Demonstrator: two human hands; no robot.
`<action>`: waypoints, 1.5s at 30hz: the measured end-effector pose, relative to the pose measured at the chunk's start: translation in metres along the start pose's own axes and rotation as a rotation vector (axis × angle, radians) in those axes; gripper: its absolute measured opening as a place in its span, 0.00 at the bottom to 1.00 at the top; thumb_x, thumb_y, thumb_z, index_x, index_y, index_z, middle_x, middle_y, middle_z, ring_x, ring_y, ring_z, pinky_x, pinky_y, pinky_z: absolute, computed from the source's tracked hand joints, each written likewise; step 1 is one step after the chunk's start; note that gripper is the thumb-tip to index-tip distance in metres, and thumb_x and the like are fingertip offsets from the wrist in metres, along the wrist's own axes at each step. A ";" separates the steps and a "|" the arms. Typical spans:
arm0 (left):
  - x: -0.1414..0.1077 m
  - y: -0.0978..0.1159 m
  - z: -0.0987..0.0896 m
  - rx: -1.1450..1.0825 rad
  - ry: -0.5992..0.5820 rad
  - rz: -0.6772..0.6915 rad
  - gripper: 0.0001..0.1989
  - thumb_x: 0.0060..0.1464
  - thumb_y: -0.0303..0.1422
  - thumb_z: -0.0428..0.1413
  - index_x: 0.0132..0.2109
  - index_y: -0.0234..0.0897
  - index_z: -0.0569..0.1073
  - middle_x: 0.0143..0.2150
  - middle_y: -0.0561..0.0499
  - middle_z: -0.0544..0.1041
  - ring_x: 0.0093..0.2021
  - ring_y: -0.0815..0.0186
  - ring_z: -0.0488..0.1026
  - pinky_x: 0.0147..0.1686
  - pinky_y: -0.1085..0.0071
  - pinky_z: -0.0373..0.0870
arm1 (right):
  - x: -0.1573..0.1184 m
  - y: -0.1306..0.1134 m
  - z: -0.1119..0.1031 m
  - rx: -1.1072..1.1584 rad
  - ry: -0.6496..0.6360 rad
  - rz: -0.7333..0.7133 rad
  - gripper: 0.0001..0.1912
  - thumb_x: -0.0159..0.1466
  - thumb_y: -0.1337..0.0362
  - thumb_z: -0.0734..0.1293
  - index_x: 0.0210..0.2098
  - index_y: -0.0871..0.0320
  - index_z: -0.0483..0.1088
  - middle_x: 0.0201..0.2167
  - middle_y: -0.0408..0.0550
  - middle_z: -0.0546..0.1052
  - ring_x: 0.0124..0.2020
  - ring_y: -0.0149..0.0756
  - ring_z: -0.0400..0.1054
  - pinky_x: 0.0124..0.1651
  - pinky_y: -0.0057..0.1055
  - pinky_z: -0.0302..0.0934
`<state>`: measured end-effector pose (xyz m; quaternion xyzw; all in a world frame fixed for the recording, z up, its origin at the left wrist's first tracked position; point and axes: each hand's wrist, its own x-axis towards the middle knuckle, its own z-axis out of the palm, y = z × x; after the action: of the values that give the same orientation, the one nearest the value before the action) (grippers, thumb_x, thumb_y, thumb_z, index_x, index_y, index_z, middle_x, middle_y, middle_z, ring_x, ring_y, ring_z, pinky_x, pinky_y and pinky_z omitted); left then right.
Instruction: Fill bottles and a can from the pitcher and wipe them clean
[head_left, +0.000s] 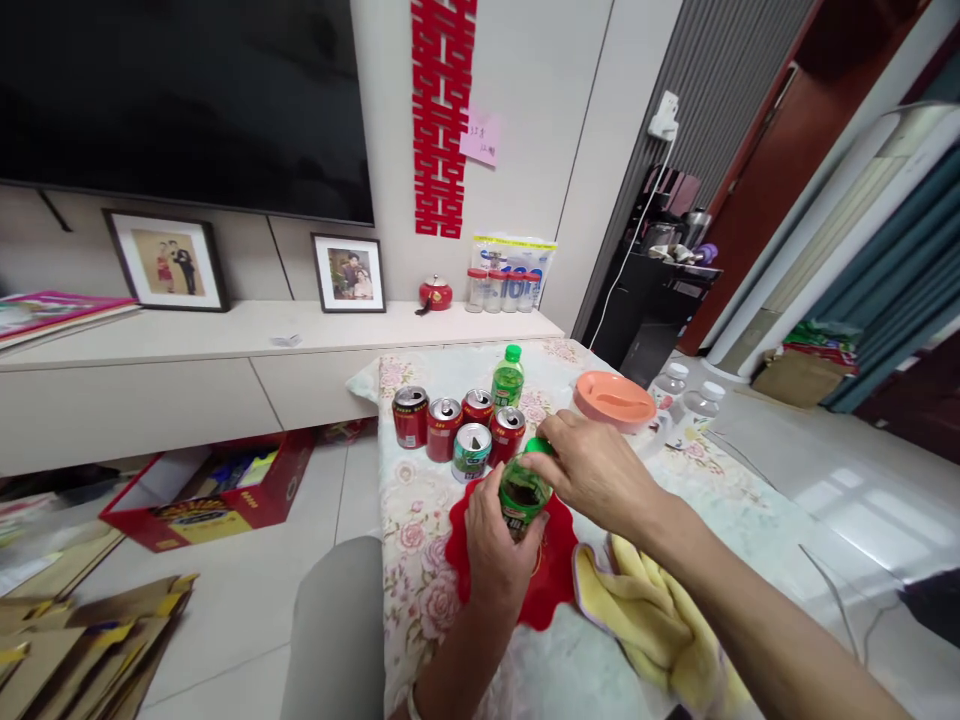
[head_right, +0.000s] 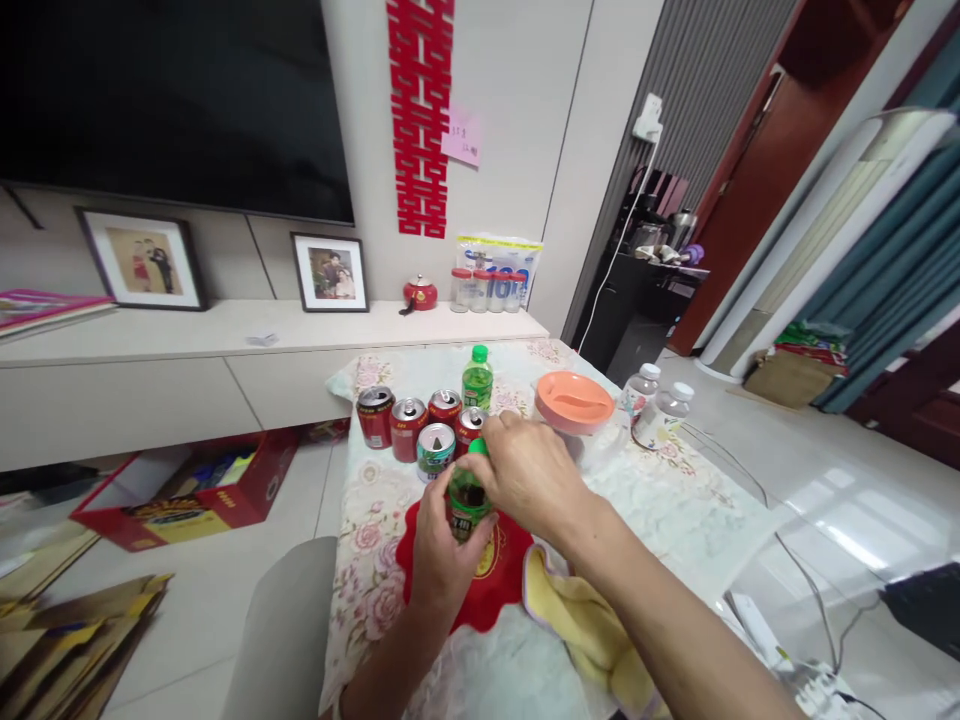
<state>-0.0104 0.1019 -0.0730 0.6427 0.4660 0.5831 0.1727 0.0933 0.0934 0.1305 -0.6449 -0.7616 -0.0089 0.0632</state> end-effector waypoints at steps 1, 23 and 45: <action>0.000 -0.002 0.001 -0.002 0.001 -0.002 0.32 0.54 0.31 0.64 0.65 0.39 0.65 0.57 0.38 0.78 0.57 0.47 0.77 0.55 0.47 0.75 | -0.001 -0.001 0.001 -0.003 0.014 0.036 0.17 0.75 0.54 0.63 0.42 0.64 0.73 0.37 0.55 0.75 0.36 0.45 0.70 0.34 0.35 0.54; 0.004 0.003 -0.007 -0.037 -0.115 -0.104 0.32 0.56 0.35 0.62 0.66 0.38 0.64 0.61 0.37 0.76 0.63 0.49 0.75 0.61 0.50 0.73 | -0.014 0.026 0.008 0.373 0.086 -0.149 0.13 0.72 0.69 0.65 0.54 0.54 0.74 0.44 0.48 0.76 0.46 0.37 0.71 0.48 0.30 0.60; 0.002 0.002 -0.007 -0.044 -0.121 -0.183 0.31 0.55 0.37 0.61 0.64 0.38 0.65 0.62 0.36 0.76 0.63 0.47 0.74 0.61 0.47 0.72 | -0.003 0.014 0.037 0.441 0.221 0.015 0.08 0.69 0.63 0.70 0.43 0.63 0.76 0.43 0.54 0.73 0.44 0.45 0.71 0.48 0.39 0.63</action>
<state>-0.0159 0.1007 -0.0683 0.6275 0.4984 0.5352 0.2671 0.1048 0.0967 0.0928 -0.6162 -0.7289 0.0875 0.2851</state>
